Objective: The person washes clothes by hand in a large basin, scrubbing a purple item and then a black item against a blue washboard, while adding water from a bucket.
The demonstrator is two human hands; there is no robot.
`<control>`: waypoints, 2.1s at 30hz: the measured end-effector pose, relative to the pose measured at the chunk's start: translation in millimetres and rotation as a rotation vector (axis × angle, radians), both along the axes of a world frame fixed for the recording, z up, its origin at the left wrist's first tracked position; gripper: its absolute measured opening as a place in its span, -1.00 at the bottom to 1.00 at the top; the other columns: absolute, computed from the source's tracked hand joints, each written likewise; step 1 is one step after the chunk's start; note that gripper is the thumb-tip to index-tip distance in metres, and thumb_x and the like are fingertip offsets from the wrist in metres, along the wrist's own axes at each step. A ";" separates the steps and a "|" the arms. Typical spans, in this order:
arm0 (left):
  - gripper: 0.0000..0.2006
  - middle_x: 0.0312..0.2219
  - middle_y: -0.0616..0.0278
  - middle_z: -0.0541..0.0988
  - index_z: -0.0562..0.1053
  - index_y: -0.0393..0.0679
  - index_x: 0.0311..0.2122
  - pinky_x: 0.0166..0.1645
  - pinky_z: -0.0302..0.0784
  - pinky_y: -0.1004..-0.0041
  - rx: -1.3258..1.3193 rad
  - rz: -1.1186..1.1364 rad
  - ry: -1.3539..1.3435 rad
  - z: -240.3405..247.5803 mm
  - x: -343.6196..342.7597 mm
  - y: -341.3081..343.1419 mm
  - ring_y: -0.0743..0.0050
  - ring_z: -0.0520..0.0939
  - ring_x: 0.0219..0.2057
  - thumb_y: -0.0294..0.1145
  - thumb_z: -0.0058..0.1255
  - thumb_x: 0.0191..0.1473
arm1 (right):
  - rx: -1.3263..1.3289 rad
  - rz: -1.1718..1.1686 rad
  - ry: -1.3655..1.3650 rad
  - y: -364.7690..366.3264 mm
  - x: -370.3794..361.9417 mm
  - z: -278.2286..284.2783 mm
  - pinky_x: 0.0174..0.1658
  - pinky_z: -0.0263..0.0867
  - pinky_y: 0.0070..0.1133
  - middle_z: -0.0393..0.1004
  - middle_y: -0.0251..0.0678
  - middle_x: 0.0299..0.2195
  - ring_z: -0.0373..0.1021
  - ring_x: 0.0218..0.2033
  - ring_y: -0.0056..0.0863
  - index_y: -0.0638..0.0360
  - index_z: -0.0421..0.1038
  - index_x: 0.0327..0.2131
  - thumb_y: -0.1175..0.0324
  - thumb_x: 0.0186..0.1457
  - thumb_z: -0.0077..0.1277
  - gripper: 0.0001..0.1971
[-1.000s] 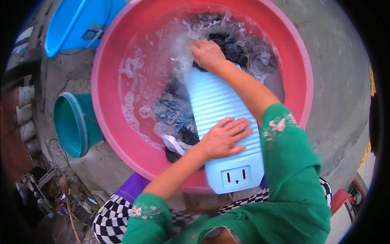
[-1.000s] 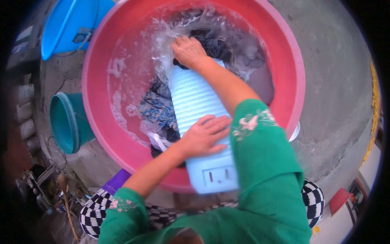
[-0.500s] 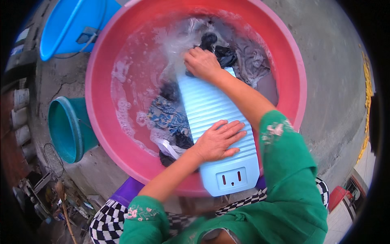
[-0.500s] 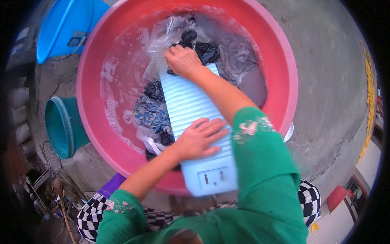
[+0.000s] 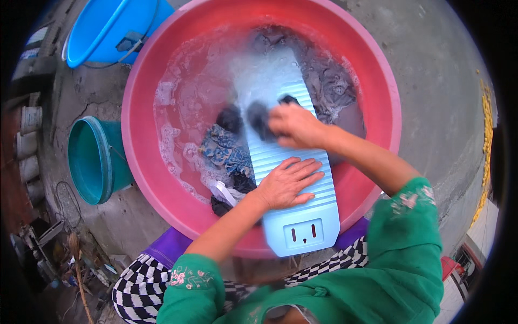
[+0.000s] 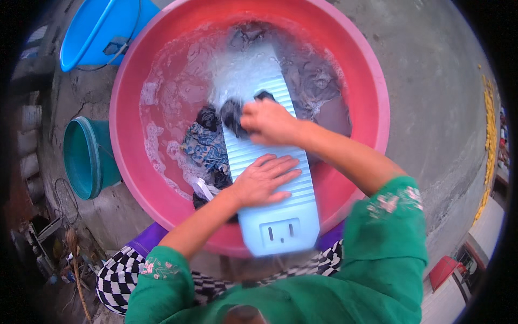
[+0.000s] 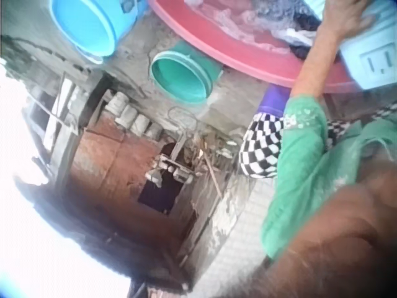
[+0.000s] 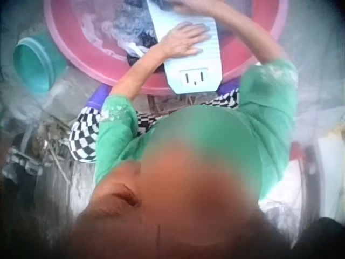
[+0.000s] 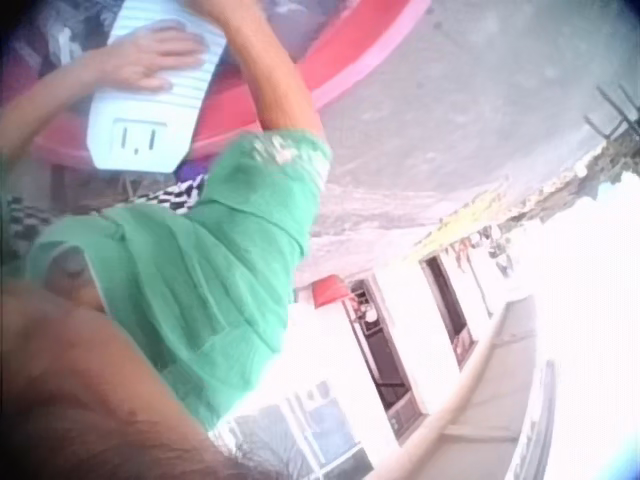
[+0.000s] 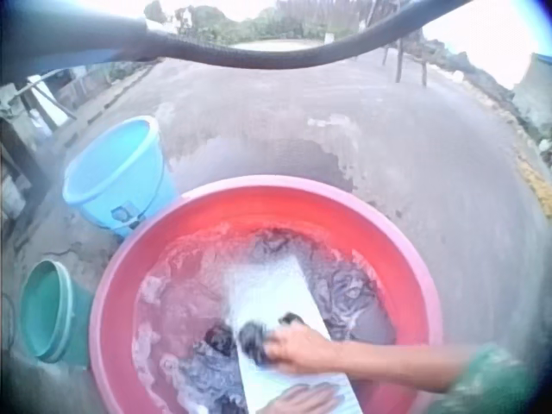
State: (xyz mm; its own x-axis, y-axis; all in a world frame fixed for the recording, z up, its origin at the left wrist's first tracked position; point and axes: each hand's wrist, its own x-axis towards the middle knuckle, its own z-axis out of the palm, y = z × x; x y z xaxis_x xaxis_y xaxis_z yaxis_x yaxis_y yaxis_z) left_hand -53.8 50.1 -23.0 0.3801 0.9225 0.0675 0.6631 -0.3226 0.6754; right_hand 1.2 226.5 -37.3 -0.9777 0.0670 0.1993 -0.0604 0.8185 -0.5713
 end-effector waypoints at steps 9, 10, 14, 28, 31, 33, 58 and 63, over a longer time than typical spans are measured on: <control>-0.47 0.08 0.17 0.32 0.32 -0.05 0.06 0.19 0.10 0.26 0.005 -0.021 -0.086 -0.5 4.3 7.0 0.35 0.28 0.13 -0.07 -0.04 -0.03 | 0.006 -0.523 -0.009 10.3 -92.5 -58.8 -0.43 0.30 -0.24 0.41 -0.16 -0.43 0.40 -0.46 -0.07 0.10 0.23 -0.32 0.25 -0.09 0.05 -0.72; -0.48 0.08 0.19 0.31 0.32 -0.04 0.06 0.19 0.11 0.26 -0.017 -0.032 -0.054 1.3 5.6 5.1 0.35 0.28 0.13 -0.08 -0.04 -0.03 | -0.018 -0.540 -0.083 8.2 -105.9 -58.2 -0.37 0.29 -0.22 0.43 -0.13 -0.38 0.41 -0.42 -0.05 0.11 0.22 -0.30 0.26 -0.05 0.02 -0.74; -0.48 0.10 0.23 0.30 0.32 -0.03 0.07 0.17 0.13 0.26 0.024 0.010 -0.055 2.1 -1.9 6.4 0.35 0.29 0.13 -0.07 -0.06 -0.01 | -0.202 -0.447 -0.164 2.5 -87.6 -39.7 -0.31 0.28 -0.23 0.46 -0.09 -0.31 0.40 -0.32 -0.03 0.09 0.22 -0.20 0.27 -0.01 -0.01 -0.70; -0.44 0.14 0.28 0.24 0.25 0.03 0.14 0.22 0.05 0.27 -0.029 -0.002 -0.072 0.0 4.9 5.3 0.42 0.23 0.17 -0.05 -0.08 0.02 | 0.310 -0.514 -0.233 51.4 -85.2 -59.8 -0.35 0.27 -0.30 0.47 -0.22 -0.37 0.41 -0.36 -0.20 0.02 0.42 -0.30 0.32 -0.09 -0.04 -0.79; -0.43 0.14 0.25 0.24 0.24 0.02 0.15 0.23 0.04 0.23 -0.046 0.009 -0.095 1.6 0.4 3.8 0.39 0.23 0.17 -0.04 -0.09 0.02 | 0.095 -0.352 -0.129 2.5 -56.1 -40.1 -0.17 0.15 -0.35 0.38 -0.24 -0.19 0.29 -0.19 -0.23 0.05 0.40 -0.29 0.19 -0.14 0.05 -0.71; -0.44 0.14 0.21 0.24 0.25 0.01 0.14 0.24 0.02 0.21 -0.061 0.010 -0.081 -5.1 2.0 -0.8 0.38 0.23 0.17 -0.04 -0.09 0.02 | 0.005 -0.148 -0.131 -35.8 -10.6 -9.9 -0.18 0.12 -0.37 0.36 -0.25 -0.19 0.29 -0.21 -0.27 0.06 0.39 -0.30 0.12 -0.20 0.11 -0.64; -0.49 0.11 0.23 0.28 0.31 -0.05 0.07 0.20 0.06 0.30 0.011 -0.019 -0.046 0.6 10.9 6.0 0.40 0.24 0.16 -0.01 -0.14 0.05 | 0.364 -0.547 -0.007 41.8 -66.9 -62.0 -0.21 0.21 -0.40 0.40 -0.24 -0.34 0.31 -0.24 -0.27 0.15 0.37 -0.39 0.06 -0.07 0.04 -0.67; -0.47 0.11 0.16 0.26 0.31 -0.08 0.06 0.19 0.10 0.28 0.072 -0.001 -0.040 -4.8 6.9 0.8 0.33 0.25 0.15 -0.02 -0.11 0.03 | 0.099 -0.804 -0.077 16.8 -74.7 -53.9 -0.14 0.20 -0.36 0.43 -0.19 -0.29 0.30 -0.18 -0.23 0.19 0.42 -0.35 0.00 -0.10 0.07 -0.58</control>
